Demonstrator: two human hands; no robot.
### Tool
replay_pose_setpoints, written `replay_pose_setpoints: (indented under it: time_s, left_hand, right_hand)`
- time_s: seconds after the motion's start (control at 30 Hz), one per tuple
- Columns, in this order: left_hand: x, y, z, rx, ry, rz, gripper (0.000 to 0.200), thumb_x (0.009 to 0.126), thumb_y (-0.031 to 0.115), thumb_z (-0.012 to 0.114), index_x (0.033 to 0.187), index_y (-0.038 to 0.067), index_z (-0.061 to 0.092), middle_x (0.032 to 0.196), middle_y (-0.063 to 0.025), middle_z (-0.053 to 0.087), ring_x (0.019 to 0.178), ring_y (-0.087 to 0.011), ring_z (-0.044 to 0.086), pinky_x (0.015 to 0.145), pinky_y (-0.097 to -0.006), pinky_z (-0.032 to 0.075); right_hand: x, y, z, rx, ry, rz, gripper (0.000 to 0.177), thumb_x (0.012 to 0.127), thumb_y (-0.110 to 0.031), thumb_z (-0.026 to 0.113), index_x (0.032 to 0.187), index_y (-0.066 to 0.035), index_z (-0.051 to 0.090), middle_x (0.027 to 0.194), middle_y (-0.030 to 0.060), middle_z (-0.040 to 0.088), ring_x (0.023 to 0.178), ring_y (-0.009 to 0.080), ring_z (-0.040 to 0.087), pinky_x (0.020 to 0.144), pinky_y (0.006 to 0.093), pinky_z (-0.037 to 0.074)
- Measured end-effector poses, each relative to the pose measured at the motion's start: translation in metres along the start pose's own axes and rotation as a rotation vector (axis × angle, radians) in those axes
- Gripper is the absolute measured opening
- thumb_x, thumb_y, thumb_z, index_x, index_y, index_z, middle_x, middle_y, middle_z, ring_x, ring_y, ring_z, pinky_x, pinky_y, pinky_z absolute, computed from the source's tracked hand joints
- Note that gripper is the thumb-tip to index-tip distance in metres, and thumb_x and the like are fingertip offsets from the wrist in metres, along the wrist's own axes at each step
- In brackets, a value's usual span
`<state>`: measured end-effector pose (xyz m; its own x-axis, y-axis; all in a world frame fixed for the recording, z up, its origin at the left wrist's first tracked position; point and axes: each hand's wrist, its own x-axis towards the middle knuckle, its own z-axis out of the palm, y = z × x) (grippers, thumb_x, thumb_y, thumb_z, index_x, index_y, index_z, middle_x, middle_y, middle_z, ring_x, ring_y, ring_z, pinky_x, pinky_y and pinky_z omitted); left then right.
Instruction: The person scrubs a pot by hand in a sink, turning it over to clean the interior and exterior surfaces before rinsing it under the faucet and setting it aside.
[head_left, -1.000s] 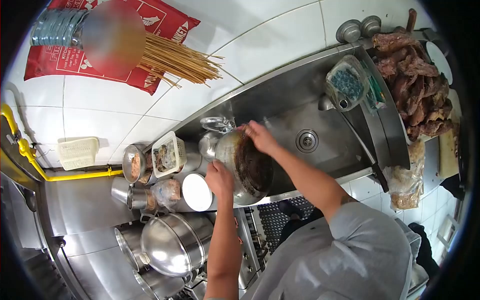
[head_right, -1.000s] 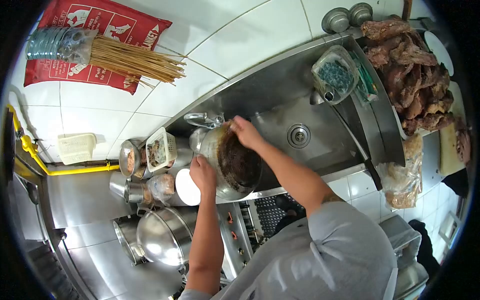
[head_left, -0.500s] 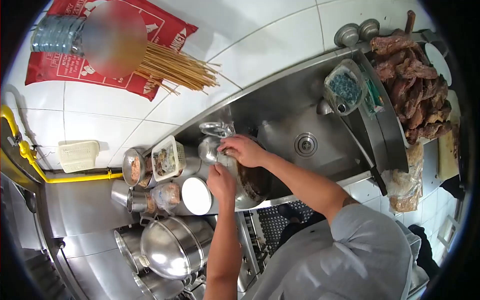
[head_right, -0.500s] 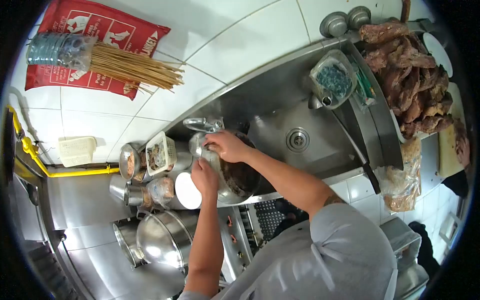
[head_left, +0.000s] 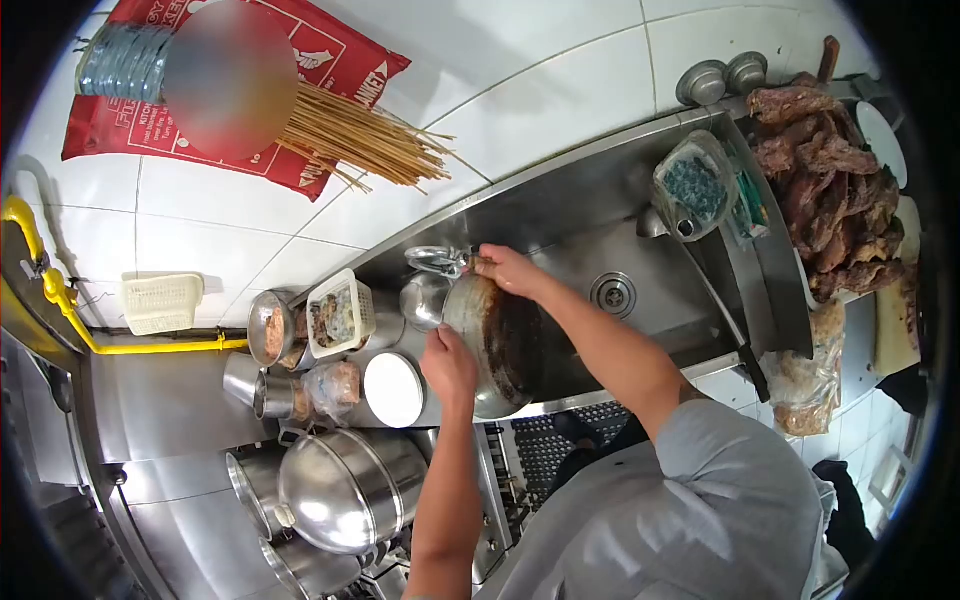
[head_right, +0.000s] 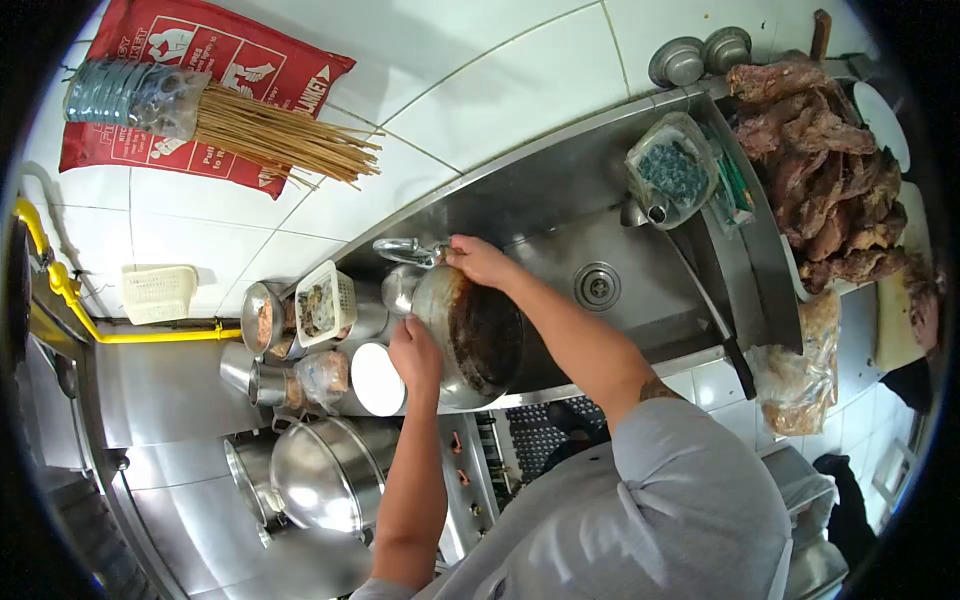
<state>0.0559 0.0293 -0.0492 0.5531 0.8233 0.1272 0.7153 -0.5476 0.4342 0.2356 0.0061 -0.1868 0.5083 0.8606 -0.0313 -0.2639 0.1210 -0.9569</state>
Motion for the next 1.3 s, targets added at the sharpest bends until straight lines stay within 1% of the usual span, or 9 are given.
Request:
replay_pose_setpoints:
  time_s: [0.13,0.27,0.43,0.6,0.73,0.97,1.07,1.23,1.3]
  left_hand:
    - [0.003,-0.001,0.000,-0.013,0.029,0.036,0.039,0.098,0.032,0.045,0.088,-0.002,0.064,0.078,-0.0301,0.063,0.076,-0.0515,0.059,0.067,-0.0562,0.043]
    - [0.000,0.002,0.001,-0.044,0.027,0.065,0.038,0.098,0.027,0.045,0.082,-0.005,0.059,0.074,-0.0289,0.059,0.069,-0.0505,0.053,0.063,-0.0516,0.041]
    - [0.000,0.002,-0.001,-0.043,0.026,0.018,0.038,0.098,0.027,0.045,0.082,-0.005,0.058,0.073,-0.0285,0.059,0.069,-0.0492,0.055,0.063,-0.0513,0.042]
    - [-0.002,-0.001,0.001,-0.047,0.010,0.011,0.038,0.098,0.027,0.046,0.083,-0.005,0.059,0.073,-0.0281,0.060,0.070,-0.0480,0.056,0.064,-0.0499,0.043]
    - [0.005,0.002,0.001,-0.037,0.045,0.032,0.038,0.098,0.027,0.046,0.084,-0.006,0.060,0.073,-0.0276,0.060,0.068,-0.0465,0.055,0.065,-0.0484,0.043]
    - [0.005,-0.007,0.004,0.003,0.011,0.007,0.038,0.098,0.026,0.045,0.085,-0.006,0.060,0.075,-0.0273,0.060,0.068,-0.0442,0.056,0.065,-0.0472,0.043]
    - [0.004,-0.001,-0.001,-0.072,0.016,-0.008,0.038,0.098,0.026,0.045,0.085,-0.006,0.060,0.074,-0.0272,0.060,0.068,-0.0432,0.056,0.064,-0.0466,0.043]
    - [0.000,-0.005,-0.001,-0.030,0.023,-0.018,0.038,0.098,0.026,0.045,0.085,-0.007,0.060,0.075,-0.0282,0.060,0.069,-0.0458,0.055,0.065,-0.0475,0.043]
    - [0.010,0.004,0.004,-0.017,0.050,0.016,0.039,0.098,0.026,0.045,0.085,-0.007,0.060,0.075,-0.0284,0.060,0.070,-0.0468,0.055,0.066,-0.0479,0.043]
  right_hand:
    - [-0.046,-0.030,0.048,-0.667,0.189,-0.680,0.024,0.100,-0.017,0.054,0.120,-0.007,0.062,0.109,0.0044,0.068,0.102,0.0118,0.057,0.092,0.0308,0.046]
    - [-0.022,-0.012,-0.001,-0.017,0.106,0.029,0.016,0.101,-0.016,0.052,0.105,-0.003,0.060,0.109,0.0062,0.067,0.102,0.0152,0.060,0.091,0.0313,0.046]
    - [-0.049,-0.034,0.031,-0.409,0.172,-0.358,0.036,0.100,-0.017,0.053,0.129,0.004,0.048,0.116,0.0085,0.067,0.108,0.0147,0.060,0.095,0.0300,0.044]
    - [-0.012,0.024,-0.009,0.295,0.162,0.133,0.021,0.103,-0.013,0.047,0.117,0.003,0.051,0.121,0.0100,0.065,0.111,0.0161,0.058,0.099,0.0296,0.043]
    - [-0.050,-0.020,0.027,-0.220,0.214,-0.280,0.037,0.102,-0.018,0.051,0.131,0.004,0.048,0.120,0.0075,0.066,0.113,0.0155,0.056,0.100,0.0311,0.041]
    - [-0.018,0.022,0.004,-0.080,0.217,0.016,0.035,0.101,-0.022,0.053,0.129,-0.001,0.051,0.114,0.0062,0.068,0.105,0.0163,0.061,0.099,0.0289,0.041]
    - [-0.064,-0.032,0.045,-0.714,0.300,-0.608,0.030,0.100,-0.018,0.052,0.127,-0.004,0.055,0.120,0.0067,0.066,0.112,0.0157,0.059,0.100,0.0287,0.041]
    - [-0.025,0.017,-0.003,0.387,0.166,0.092,0.017,0.104,-0.017,0.046,0.107,-0.002,0.053,0.132,0.0079,0.060,0.112,0.0161,0.058,0.099,0.0303,0.042]
    - [-0.019,0.046,0.012,0.123,0.256,-0.142,0.021,0.104,-0.016,0.045,0.118,-0.003,0.054,0.133,0.0079,0.060,0.115,0.0155,0.056,0.101,0.0302,0.041]
